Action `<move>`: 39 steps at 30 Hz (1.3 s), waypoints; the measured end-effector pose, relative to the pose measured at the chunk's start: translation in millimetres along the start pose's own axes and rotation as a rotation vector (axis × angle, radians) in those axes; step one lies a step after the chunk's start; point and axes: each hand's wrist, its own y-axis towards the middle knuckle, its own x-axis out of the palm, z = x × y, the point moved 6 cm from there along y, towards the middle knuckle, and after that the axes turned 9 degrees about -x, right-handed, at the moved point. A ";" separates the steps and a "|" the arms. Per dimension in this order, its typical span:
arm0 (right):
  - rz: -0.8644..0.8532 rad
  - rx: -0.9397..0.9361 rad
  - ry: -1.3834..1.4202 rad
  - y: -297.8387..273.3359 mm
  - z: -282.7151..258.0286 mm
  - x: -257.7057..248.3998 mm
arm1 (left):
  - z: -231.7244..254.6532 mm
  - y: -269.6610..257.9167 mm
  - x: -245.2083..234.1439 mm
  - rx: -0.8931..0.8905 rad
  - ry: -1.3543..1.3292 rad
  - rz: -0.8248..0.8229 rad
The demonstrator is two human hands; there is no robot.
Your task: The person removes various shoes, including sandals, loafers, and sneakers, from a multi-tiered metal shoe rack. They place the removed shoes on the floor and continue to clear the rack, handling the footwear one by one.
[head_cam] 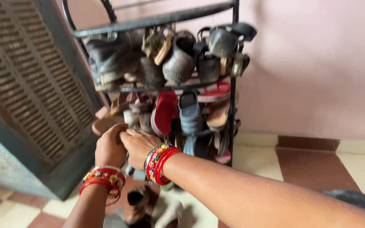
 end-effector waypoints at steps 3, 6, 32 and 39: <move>0.079 -0.052 -0.015 16.8 -6.1 -39.5 | 29.9 21.1 -14.8 0.041 -0.012 0.089; 0.096 -0.066 -0.063 35.6 -11.2 -75.1 | 63.1 42.3 -30.9 0.146 -0.045 0.182; 0.134 -0.016 -0.232 87.3 12.9 -144.4 | 126.9 144.1 -52.7 -0.053 0.177 0.330; 0.097 0.039 -0.266 94.4 11.4 -146.4 | 113.0 181.9 -46.5 -0.184 0.187 0.186</move>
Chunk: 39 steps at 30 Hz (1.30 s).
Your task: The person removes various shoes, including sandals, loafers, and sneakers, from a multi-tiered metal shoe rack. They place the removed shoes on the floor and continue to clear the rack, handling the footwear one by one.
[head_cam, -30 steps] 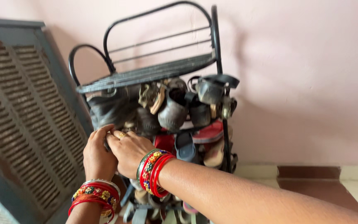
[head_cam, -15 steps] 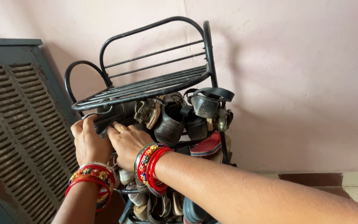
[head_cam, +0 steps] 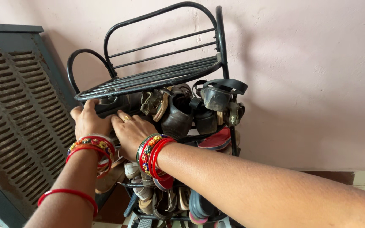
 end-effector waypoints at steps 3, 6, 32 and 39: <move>0.004 0.005 -0.001 2.1 1.8 1.2 | -5.2 13.0 3.3 -0.005 0.032 -0.027; -0.008 0.023 -0.006 2.9 6.0 5.4 | -10.1 18.7 1.5 0.028 0.080 -0.049; -0.112 0.036 -0.017 -3.2 32.9 18.7 | -16.0 9.2 -30.0 0.215 -0.015 0.185; -0.088 -0.044 -0.147 -3.3 36.5 27.9 | -42.2 29.3 -24.1 0.111 -0.166 0.127</move>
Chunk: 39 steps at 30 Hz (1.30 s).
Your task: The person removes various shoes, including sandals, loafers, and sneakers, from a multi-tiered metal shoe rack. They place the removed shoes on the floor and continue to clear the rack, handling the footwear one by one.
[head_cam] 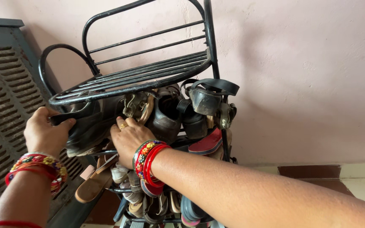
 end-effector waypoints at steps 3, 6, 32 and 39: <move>-0.005 0.016 0.006 -2.5 -3.5 -4.7 | -2.2 0.5 -1.5 -0.012 0.035 -0.014; -0.016 0.015 -0.017 -5.1 -3.5 -8.2 | -7.0 2.4 9.1 -0.147 0.015 -0.078; -0.131 0.268 -0.392 33.5 19.7 -47.0 | 78.8 -39.7 33.5 0.224 0.776 -0.249; -0.120 0.255 -0.535 39.0 25.1 -30.6 | 68.1 -47.8 33.5 0.099 0.727 -0.293</move>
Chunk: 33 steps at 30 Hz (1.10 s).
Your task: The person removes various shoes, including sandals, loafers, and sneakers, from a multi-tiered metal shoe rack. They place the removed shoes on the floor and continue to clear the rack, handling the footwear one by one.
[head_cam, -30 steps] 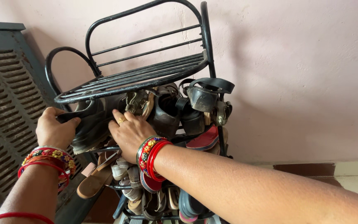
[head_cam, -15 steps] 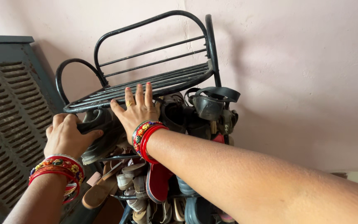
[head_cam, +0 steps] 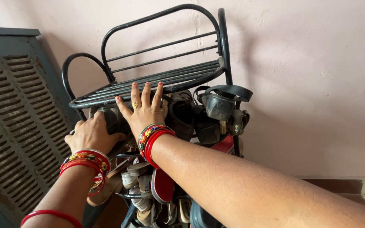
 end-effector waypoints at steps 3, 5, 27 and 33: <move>0.001 0.001 0.010 1.1 0.7 2.4 | -2.4 2.8 -0.3 -0.045 -0.122 0.010; -0.007 -0.005 0.018 2.0 0.2 2.3 | -4.1 3.8 -3.1 -0.080 -0.195 0.030; 0.005 0.006 0.074 -1.1 1.2 -3.0 | -61.1 4.2 4.4 -0.032 -0.401 0.113; -0.017 0.005 0.051 -4.5 0.4 -3.1 | -47.3 -29.8 0.7 -0.234 -0.423 0.125</move>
